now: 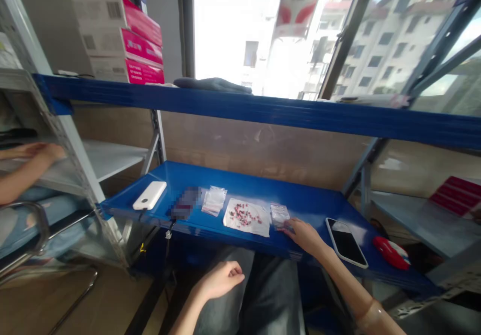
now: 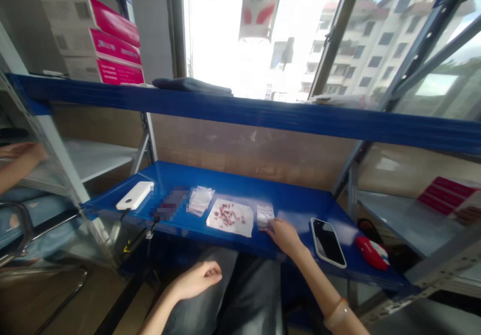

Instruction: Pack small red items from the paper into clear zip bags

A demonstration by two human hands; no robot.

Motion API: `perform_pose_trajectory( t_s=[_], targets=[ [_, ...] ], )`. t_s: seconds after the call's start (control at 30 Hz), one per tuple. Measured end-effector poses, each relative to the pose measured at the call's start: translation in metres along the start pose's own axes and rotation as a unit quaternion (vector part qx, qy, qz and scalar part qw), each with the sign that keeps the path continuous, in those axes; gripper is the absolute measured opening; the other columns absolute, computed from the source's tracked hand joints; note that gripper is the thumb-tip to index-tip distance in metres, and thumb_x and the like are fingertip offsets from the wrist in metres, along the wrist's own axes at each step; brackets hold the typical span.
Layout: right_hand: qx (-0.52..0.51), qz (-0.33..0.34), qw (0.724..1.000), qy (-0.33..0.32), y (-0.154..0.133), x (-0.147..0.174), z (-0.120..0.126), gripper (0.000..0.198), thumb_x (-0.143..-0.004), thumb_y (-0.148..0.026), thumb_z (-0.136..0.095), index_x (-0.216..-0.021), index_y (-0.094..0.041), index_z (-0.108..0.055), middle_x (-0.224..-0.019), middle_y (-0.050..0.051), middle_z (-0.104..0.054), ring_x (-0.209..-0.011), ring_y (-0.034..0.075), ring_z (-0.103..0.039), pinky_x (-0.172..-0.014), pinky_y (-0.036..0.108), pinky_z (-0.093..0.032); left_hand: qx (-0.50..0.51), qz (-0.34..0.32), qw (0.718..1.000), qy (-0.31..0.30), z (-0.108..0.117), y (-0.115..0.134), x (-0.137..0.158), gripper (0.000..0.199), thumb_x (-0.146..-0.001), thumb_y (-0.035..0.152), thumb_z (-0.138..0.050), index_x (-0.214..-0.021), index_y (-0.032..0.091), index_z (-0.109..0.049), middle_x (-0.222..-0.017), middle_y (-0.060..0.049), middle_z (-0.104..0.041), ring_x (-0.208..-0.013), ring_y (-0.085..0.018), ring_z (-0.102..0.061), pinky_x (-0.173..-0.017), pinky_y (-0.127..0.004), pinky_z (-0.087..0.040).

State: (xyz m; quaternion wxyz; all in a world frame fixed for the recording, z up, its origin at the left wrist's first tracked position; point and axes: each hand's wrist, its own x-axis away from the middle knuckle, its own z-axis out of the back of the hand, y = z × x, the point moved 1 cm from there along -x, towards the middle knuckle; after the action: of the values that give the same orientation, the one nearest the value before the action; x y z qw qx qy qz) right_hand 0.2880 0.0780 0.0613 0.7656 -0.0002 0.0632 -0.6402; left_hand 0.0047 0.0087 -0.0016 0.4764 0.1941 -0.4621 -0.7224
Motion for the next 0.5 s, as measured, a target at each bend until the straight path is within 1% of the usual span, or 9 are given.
perform_pose_trajectory(
  t_s=[0.07, 0.13, 0.2, 0.27, 0.4, 0.5],
  targets=[
    [0.021, -0.011, 1.0, -0.007, 0.005, -0.005, -0.008, 0.029, -0.09, -0.026, -0.045, -0.105, -0.016, -0.067, -0.104, 0.014, -0.067, -0.093, 0.027, -0.064, -0.075, 0.031, -0.046, -0.006, -0.003, 1.0, -0.004, 0.002, 0.005, -0.002, 0.022, -0.079, 0.034, -0.052, -0.087, 0.022, -0.068, -0.088, -0.006, -0.07, -0.085, -0.023, -0.065, -0.076, -0.033, -0.049],
    [0.041, -0.022, 0.999, 0.002, 0.004, -0.006, -0.012, 0.031, -0.092, -0.025, -0.042, -0.103, -0.016, -0.069, -0.101, 0.014, -0.069, -0.091, 0.027, -0.065, -0.075, 0.031, -0.045, -0.004, -0.012, 1.0, -0.005, 0.005, 0.011, -0.003, 0.023, -0.08, 0.035, -0.051, -0.089, 0.022, -0.068, -0.089, -0.007, -0.07, -0.086, -0.023, -0.065, -0.077, -0.033, -0.049],
    [0.054, -0.032, 0.998, 0.015, 0.0, -0.004, -0.011, 0.032, -0.092, -0.027, -0.041, -0.099, -0.017, -0.071, -0.097, 0.013, -0.07, -0.089, 0.028, -0.065, -0.075, 0.032, -0.044, 0.009, -0.022, 1.0, -0.005, 0.008, 0.018, -0.004, 0.024, -0.08, 0.036, -0.051, -0.09, 0.022, -0.068, -0.091, -0.007, -0.07, -0.088, -0.023, -0.064, -0.078, -0.033, -0.049],
    [0.045, -0.049, 0.997, 0.026, -0.002, -0.003, -0.008, 0.034, -0.093, -0.03, -0.04, -0.097, -0.019, -0.072, -0.093, 0.012, -0.071, -0.087, 0.027, -0.066, -0.074, 0.032, -0.044, 0.023, -0.036, 0.999, 0.0, 0.013, 0.027, -0.004, 0.024, -0.08, 0.037, -0.052, -0.09, 0.022, -0.068, -0.091, -0.006, -0.07, -0.089, -0.023, -0.064, -0.079, -0.032, -0.049],
    [-0.018, -0.129, 0.99, 0.055, 0.001, -0.006, 0.002, 0.036, -0.091, -0.037, -0.04, -0.1, -0.023, -0.072, -0.089, 0.011, -0.072, -0.084, 0.029, -0.066, -0.065, 0.031, -0.043, 0.053, -0.085, 0.995, 0.023, 0.023, 0.048, -0.007, 0.024, -0.083, 0.038, -0.051, -0.091, 0.023, -0.068, -0.094, -0.005, -0.07, -0.091, -0.022, -0.062, -0.083, -0.033, -0.048],
    [-0.106, -0.189, 0.972, 0.087, 0.009, -0.009, 0.008, 0.037, -0.089, -0.041, -0.042, -0.102, -0.023, -0.071, -0.09, 0.01, -0.072, -0.086, 0.031, -0.066, -0.061, 0.03, -0.042, 0.095, -0.12, 0.987, 0.045, 0.027, 0.06, -0.017, 0.027, -0.084, 0.04, -0.05, -0.096, 0.021, -0.066, -0.098, -0.006, -0.068, -0.093, -0.021, -0.062, -0.086, -0.033, -0.047]
  ],
)
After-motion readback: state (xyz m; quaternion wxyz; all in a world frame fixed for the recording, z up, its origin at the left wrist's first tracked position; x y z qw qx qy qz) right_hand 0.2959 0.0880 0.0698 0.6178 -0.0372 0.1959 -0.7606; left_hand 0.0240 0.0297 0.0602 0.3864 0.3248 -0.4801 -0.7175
